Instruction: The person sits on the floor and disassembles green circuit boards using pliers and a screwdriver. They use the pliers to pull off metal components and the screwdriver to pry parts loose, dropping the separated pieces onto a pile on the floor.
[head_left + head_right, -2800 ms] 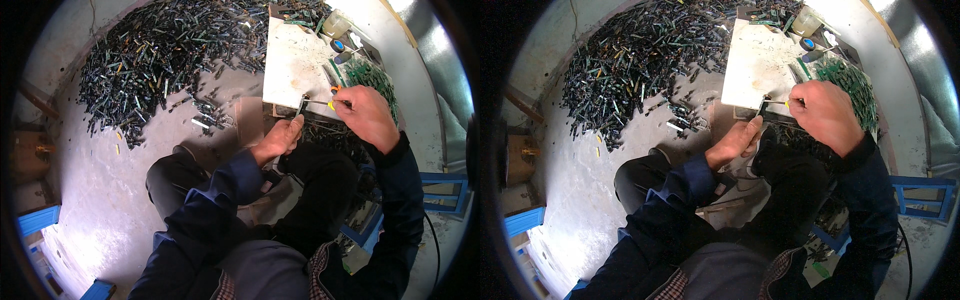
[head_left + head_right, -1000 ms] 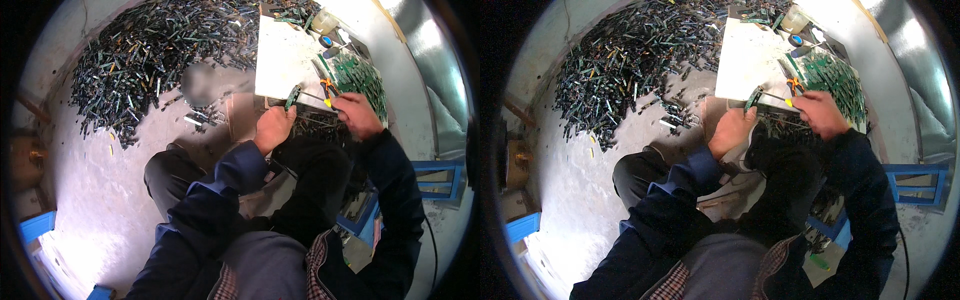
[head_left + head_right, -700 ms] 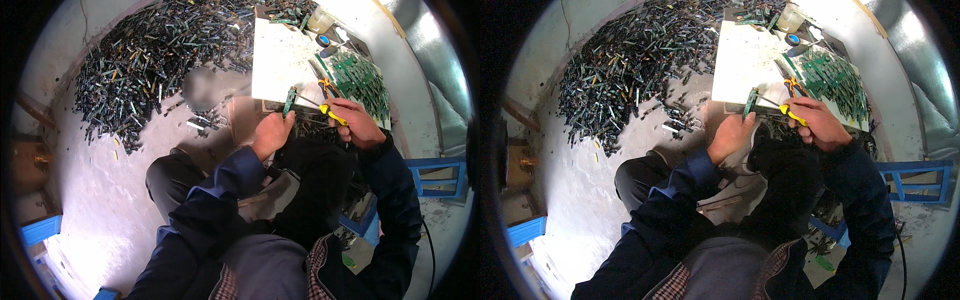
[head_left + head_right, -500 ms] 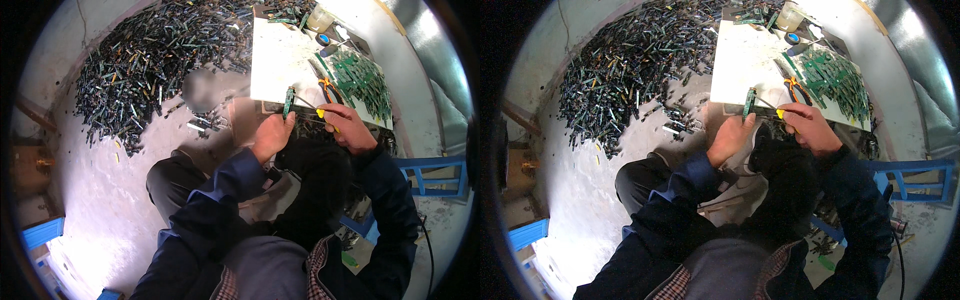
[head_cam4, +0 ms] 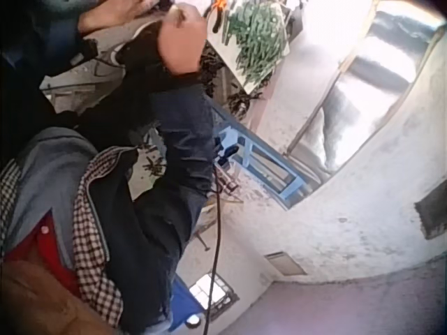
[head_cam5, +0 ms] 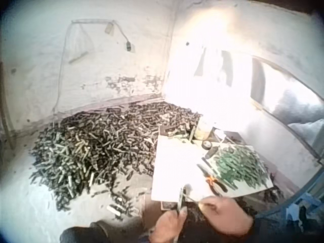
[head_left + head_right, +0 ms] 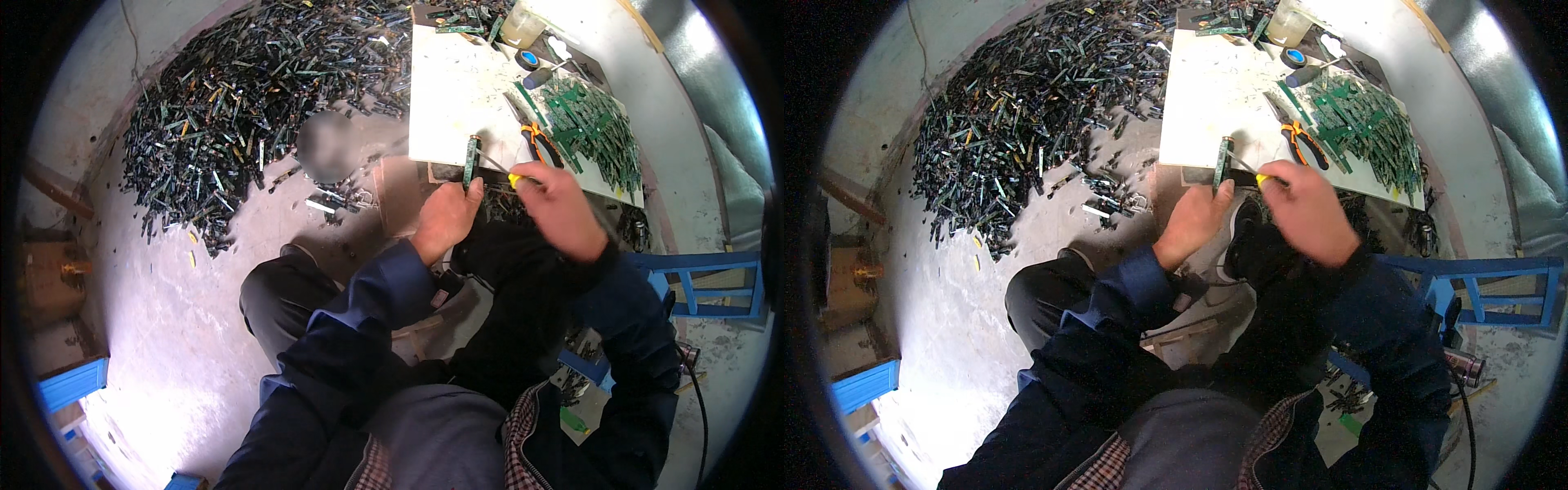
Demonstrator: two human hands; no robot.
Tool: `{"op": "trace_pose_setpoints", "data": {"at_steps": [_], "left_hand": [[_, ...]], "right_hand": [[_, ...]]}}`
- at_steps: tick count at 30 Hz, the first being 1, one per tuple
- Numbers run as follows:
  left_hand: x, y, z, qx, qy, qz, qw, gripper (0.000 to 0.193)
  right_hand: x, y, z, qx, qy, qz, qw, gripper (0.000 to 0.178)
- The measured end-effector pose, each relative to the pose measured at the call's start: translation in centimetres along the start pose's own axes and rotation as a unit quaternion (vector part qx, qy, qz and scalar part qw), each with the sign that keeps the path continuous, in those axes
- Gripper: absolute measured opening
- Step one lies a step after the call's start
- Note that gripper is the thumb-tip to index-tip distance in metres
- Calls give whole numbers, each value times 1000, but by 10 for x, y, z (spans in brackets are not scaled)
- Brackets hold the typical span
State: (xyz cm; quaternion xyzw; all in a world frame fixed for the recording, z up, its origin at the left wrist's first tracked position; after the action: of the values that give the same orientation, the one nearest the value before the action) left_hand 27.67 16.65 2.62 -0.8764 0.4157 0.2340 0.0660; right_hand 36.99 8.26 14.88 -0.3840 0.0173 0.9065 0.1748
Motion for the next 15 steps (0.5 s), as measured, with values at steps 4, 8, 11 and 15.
{"op": "trace_pose_setpoints", "data": {"at_steps": [4,8,11,15], "left_hand": [[-12,6,-7,5,-37,-18,999,60],[-17,8,-8,-18,-61,-40,997,58],[-12,7,-10,-16,-54,-33,998,58],[-10,5,-8,-46,-26,-13,999,58]], "right_hand": [[1,14,-3,381,-234,22,894,24],[3,7,-4,334,-230,22,914,23],[-3,-6,2,90,-35,-12,995,22],[7,2,31,-15,249,-31,968,20]]}}
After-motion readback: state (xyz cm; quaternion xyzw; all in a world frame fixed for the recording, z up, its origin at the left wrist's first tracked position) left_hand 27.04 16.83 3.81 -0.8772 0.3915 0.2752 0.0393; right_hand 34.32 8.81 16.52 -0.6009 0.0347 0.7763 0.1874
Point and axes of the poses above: each hand's wrist, its own y-axis away from the middle knuckle, its own x-axis out of the palm, z = x × y, the point moved 8 cm from there along -y, towards the middle knuckle, and after that the axes turned 4 degrees about -y, right-handed, at the moved point
